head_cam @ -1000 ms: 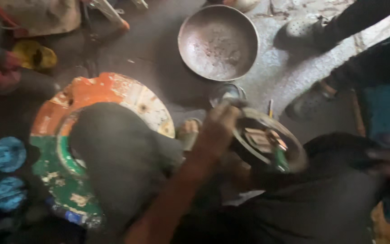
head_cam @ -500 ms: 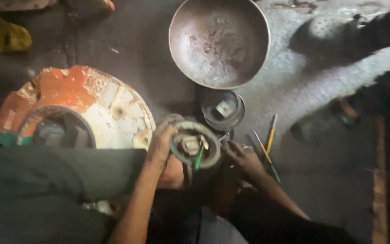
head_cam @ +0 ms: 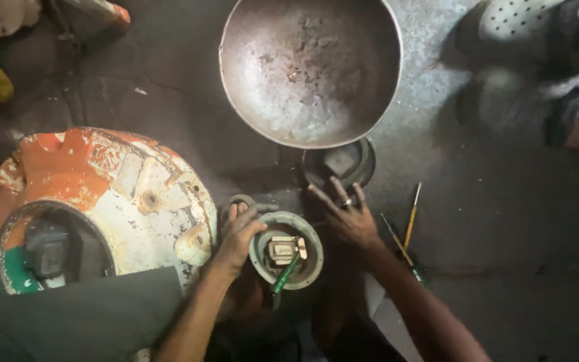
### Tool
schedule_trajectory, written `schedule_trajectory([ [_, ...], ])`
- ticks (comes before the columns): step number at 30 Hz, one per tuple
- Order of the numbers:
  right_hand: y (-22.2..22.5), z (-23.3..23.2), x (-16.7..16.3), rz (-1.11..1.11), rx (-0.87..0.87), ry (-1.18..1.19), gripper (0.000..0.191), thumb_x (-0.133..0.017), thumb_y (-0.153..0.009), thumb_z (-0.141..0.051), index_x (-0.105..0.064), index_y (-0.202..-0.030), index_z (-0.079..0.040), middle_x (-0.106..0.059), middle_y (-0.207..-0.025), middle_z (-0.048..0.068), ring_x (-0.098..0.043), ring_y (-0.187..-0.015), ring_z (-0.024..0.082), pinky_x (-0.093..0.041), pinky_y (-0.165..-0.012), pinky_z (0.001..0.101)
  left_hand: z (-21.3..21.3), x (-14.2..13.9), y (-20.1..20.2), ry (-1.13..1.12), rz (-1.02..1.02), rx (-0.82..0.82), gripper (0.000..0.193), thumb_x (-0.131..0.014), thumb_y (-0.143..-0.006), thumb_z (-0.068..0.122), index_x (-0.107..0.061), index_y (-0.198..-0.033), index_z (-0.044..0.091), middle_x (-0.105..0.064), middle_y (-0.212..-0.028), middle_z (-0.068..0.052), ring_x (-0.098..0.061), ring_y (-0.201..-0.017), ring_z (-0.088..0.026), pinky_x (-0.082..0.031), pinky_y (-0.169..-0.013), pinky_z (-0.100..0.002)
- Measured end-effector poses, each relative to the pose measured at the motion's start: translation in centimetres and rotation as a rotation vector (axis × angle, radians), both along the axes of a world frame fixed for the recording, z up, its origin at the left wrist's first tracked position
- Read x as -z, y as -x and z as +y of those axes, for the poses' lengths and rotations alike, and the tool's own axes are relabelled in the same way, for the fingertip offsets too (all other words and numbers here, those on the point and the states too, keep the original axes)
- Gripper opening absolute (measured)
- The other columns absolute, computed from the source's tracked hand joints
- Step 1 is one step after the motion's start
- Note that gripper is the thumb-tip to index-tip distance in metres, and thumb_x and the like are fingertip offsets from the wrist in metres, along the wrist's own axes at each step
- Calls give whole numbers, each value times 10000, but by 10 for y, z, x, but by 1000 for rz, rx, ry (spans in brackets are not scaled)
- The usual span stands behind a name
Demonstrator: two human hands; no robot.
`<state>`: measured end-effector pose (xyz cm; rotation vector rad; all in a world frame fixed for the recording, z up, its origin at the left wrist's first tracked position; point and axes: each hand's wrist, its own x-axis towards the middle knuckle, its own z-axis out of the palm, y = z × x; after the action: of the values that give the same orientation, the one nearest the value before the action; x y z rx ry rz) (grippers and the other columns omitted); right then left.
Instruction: The person uses a screwdriver to adjust and tighten components inside a motor housing. They then use a wrench to further secure parts within the assembly.
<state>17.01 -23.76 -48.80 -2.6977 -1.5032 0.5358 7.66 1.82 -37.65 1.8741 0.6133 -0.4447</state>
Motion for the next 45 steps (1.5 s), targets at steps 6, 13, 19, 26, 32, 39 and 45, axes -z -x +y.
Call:
schedule_trajectory([
  [6, -25, -20, -5, -39, 61, 76, 802, -629, -826, -337, -363, -1580, -276, -29, -1706, -95, -40, -1575, 300, -78, -1209, 648, -11, 3, -14, 62, 61, 15, 426, -529, -817, 222, -776, -1152, 130, -702, -1200, 34, -423, -1079, -269, -279, -1063, -341],
  [13, -55, -55, -13, -257, 161, -51, 725, -644, -838, -311, -437, -1532, -276, -190, -1716, -56, -137, -1591, 309, -203, -1199, 647, -14, 50, 3, 540, 14, -194, 412, -549, -824, 150, -701, -1201, 80, -672, -1242, -42, -554, -1192, -173, -328, -1032, -272],
  [19, -13, -49, 11, -44, -36, -189, 475, -632, -850, -265, -638, -1318, -184, -442, -1527, 169, -428, -1364, 392, -335, -1099, 616, -6, 61, 13, 413, -119, -525, 413, -668, -795, 140, -735, -1162, -37, -605, -1098, -72, -584, -1047, -188, -481, -905, -294],
  [26, 16, -38, 18, 157, -36, -245, 486, -594, -871, -224, -630, -1348, -140, -570, -1288, 136, -517, -1278, 355, -402, -1072, 512, 6, 30, -29, 629, -122, -441, 372, -544, -797, 147, -693, -1112, 15, -673, -1026, -57, -607, -984, -160, -497, -891, -262],
  [32, -3, -82, 8, -92, 169, -310, 788, -660, -582, -460, -618, -1238, -27, -583, -1213, 215, -545, -1131, 434, -423, -945, 540, -17, 32, -45, 575, -89, -536, 371, -554, -798, 146, -695, -1130, 54, -690, -1034, -37, -626, -962, -144, -502, -867, -275],
  [39, 5, -106, -27, -101, 593, -200, 568, -765, -742, -210, -632, -1269, -44, -624, -1185, 162, -573, -1117, 361, -457, -948, 478, -45, 64, -37, 211, 24, -344, 277, -579, -890, 180, -668, -1110, 37, -707, -1004, -122, -628, -945, -204, -502, -842, -335],
  [45, 40, -53, -89, 336, 1031, -671, 293, -676, -971, -248, -666, -1154, -20, -711, -984, 152, -710, -864, 326, -557, -759, 413, -70, 95, -35, -208, -1, -218, 342, -515, -962, 205, -606, -1201, -22, -666, -1155, -306, -608, -1101, -458, -464, -931, -494],
])
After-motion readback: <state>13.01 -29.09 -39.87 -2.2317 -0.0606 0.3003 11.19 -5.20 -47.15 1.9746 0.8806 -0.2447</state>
